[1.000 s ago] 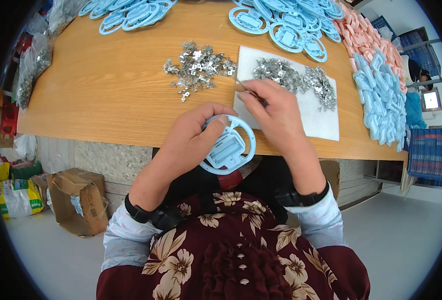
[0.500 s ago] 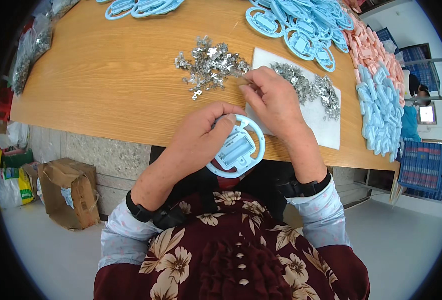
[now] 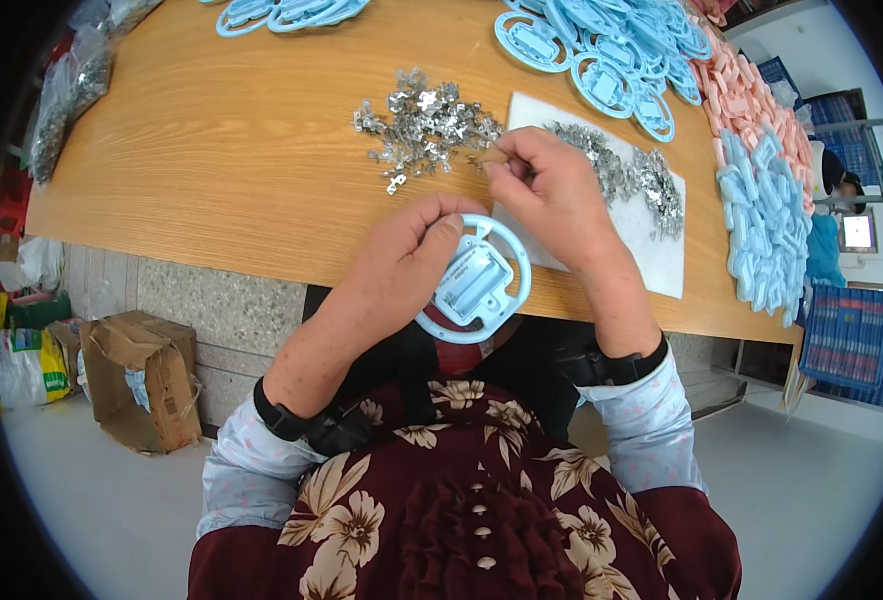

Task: Manually assemble small silver components onto circular blue plastic frames.

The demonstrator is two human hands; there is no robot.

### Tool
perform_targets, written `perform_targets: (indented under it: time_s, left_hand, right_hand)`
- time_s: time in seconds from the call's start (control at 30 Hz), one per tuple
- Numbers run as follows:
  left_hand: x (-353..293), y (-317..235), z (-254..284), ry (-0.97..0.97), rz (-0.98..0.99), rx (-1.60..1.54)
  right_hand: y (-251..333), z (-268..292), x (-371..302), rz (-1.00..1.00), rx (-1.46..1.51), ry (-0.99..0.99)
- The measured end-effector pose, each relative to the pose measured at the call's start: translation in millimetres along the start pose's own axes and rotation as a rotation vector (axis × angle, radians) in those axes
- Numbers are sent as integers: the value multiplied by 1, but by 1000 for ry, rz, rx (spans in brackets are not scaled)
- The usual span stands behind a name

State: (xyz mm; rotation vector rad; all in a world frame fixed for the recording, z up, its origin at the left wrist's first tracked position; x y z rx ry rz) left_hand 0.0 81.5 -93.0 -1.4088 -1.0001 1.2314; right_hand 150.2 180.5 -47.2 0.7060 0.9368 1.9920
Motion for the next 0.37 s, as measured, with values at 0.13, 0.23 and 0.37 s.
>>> perform_targets:
  time_s: [0.13,0.23,0.37]
  left_hand:
    - [1,5,-1,-51,-26,51]
    - [2,6,-5,-119,-73,209]
    - [1,2,-6,-145,-91,299]
  right_hand:
    - [14,19,-21,-65,24,28]
    - [14,25,-44,-72,107,54]
    - [13,25,-59,-130,-29,96]
Point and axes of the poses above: each hand's wrist, its own x-axis towards the middle knuckle, its own z-axis out of the back of the hand, y = z × x, the point moved 3 cm from there along x, towards the middle knuckle, and after that the axes turned 15 degrees about x, right-handed, at the moved point
